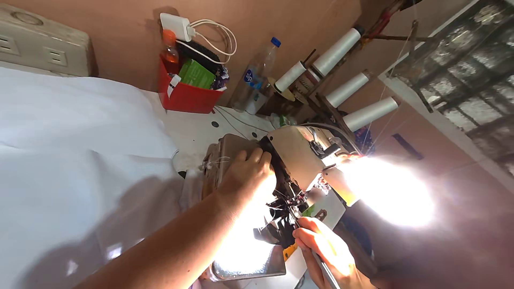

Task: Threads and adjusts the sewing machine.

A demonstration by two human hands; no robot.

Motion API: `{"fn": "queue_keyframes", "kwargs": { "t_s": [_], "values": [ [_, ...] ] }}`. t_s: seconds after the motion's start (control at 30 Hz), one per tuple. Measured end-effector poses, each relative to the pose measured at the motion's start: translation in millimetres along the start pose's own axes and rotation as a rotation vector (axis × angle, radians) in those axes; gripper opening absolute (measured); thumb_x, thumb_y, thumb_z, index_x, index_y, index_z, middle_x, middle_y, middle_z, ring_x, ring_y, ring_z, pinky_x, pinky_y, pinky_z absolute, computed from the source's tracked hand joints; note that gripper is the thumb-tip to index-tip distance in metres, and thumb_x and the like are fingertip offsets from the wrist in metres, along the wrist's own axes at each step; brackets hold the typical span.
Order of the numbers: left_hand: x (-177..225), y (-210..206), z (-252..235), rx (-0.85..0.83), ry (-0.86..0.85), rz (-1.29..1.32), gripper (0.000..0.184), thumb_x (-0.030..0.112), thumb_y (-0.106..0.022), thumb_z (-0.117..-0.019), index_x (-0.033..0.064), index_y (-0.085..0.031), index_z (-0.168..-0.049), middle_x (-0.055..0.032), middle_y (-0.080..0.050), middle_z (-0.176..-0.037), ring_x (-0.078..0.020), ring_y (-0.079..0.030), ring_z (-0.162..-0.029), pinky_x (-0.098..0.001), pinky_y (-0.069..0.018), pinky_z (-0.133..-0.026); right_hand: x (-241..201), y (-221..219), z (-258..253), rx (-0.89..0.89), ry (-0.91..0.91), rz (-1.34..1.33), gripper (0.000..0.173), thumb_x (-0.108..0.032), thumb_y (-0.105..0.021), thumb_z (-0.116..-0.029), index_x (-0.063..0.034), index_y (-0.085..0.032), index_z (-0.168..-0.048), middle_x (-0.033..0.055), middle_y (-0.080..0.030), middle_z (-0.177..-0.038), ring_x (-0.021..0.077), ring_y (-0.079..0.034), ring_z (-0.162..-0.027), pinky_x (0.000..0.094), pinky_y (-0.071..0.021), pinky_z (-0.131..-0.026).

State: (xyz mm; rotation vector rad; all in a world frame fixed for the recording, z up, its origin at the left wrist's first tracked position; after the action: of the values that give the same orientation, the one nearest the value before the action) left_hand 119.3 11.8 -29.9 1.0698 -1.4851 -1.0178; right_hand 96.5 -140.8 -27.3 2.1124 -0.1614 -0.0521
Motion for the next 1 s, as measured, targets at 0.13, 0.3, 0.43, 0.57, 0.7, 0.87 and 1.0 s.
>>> {"fn": "queue_keyframes", "kwargs": {
  "t_s": [0.13,0.3,0.43,0.57,0.7,0.87,1.0],
  "values": [
    [0.1,0.0,-0.5,0.011,-0.003,-0.01,0.022,0.005,-0.056,-0.0993,-0.0039,-0.067,-0.117,-0.0186,-0.062,-0.124,-0.034,-0.06,-0.116,-0.0462,-0.0479,-0.086,-1.4,0.5,-0.4,-0.013,0.002,0.013,0.017,-0.015,-0.045,-0.1074,-0.0079,-0.056,-0.097,0.0091,-0.057,-0.092,0.0113,-0.059,-0.088,0.0114,-0.0478,-0.081],
    [0.7,-0.3,-0.1,-0.059,-0.009,0.01,0.028,0.002,-0.059,-0.0961,-0.0057,-0.063,-0.122,-0.0202,-0.059,-0.13,-0.0356,-0.057,-0.121,-0.0484,-0.0463,-0.091,-3.7,0.8,-0.5,-0.011,0.02,0.027,0.016,-0.013,-0.046,-0.106,-0.0077,-0.057,-0.096,0.0097,-0.058,-0.09,0.0126,-0.06,-0.087,0.0126,-0.0484,-0.082],
    [0.8,-0.1,-0.4,-0.054,-0.01,-0.001,0.025,0.001,-0.057,-0.097,-0.0058,-0.064,-0.12,-0.0202,-0.059,-0.13,-0.0355,-0.057,-0.121,-0.0478,-0.0467,-0.091,-3.8,-0.1,-0.4,-0.011,0.022,0.04,0.016,-0.014,-0.046,-0.106,-0.0082,-0.057,-0.096,0.0094,-0.058,-0.091,0.0119,-0.06,-0.087,0.012,-0.048,-0.082],
    [0.8,0.4,0.0,-0.054,-0.003,0.003,0.026,0.002,-0.056,-0.0983,-0.0053,-0.064,-0.121,-0.0201,-0.059,-0.131,-0.0352,-0.057,-0.123,-0.0479,-0.0467,-0.092,-3.3,-0.9,-1.0,-0.015,0.012,0.031,0.018,-0.015,-0.045,-0.1071,-0.0083,-0.057,-0.096,0.0094,-0.058,-0.091,0.0121,-0.06,-0.087,0.0121,-0.0481,-0.083],
    [0.8,0.9,-0.1,-0.079,0.001,0.001,0.026,0.005,-0.054,-0.1005,-0.0056,-0.063,-0.122,-0.0198,-0.058,-0.132,-0.035,-0.056,-0.123,-0.0475,-0.0462,-0.092,-3.2,-0.2,-1.1,-0.005,0.007,0.028,0.018,-0.016,-0.044,-0.1076,-0.0085,-0.056,-0.096,0.0092,-0.058,-0.091,0.0114,-0.06,-0.087,0.0117,-0.0481,-0.082],
    [1.0,1.1,0.7,-0.073,-0.005,0.008,0.027,0.004,-0.057,-0.0982,-0.0063,-0.063,-0.122,-0.0202,-0.059,-0.129,-0.0353,-0.057,-0.121,-0.0477,-0.0462,-0.091,-3.5,-0.2,-1.3,-0.007,0.003,0.031,0.018,-0.016,-0.045,-0.1075,-0.0083,-0.056,-0.096,0.0091,-0.057,-0.09,0.0113,-0.059,-0.087,0.0118,-0.0479,-0.081],
    [0.7,0.7,0.2,-0.087,-0.003,0.004,0.029,0.005,-0.057,-0.0992,-0.0063,-0.062,-0.126,-0.0202,-0.058,-0.132,-0.035,-0.056,-0.122,-0.0476,-0.0461,-0.092,-3.4,-0.2,-1.2,-0.004,0.007,0.038,0.017,-0.015,-0.045,-0.1071,-0.0086,-0.056,-0.095,0.0088,-0.057,-0.09,0.0112,-0.059,-0.086,0.0118,-0.0479,-0.081]
  ]
}}
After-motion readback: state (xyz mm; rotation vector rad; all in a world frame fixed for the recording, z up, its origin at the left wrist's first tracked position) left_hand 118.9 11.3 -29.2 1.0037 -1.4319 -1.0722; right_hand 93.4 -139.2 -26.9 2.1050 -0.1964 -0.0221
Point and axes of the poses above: each hand's wrist, its own z-axis away from the middle knuckle, its own y-axis out of the back of the hand, x = y × z, the point moved 8 cm from there along -z, towards the middle knuckle
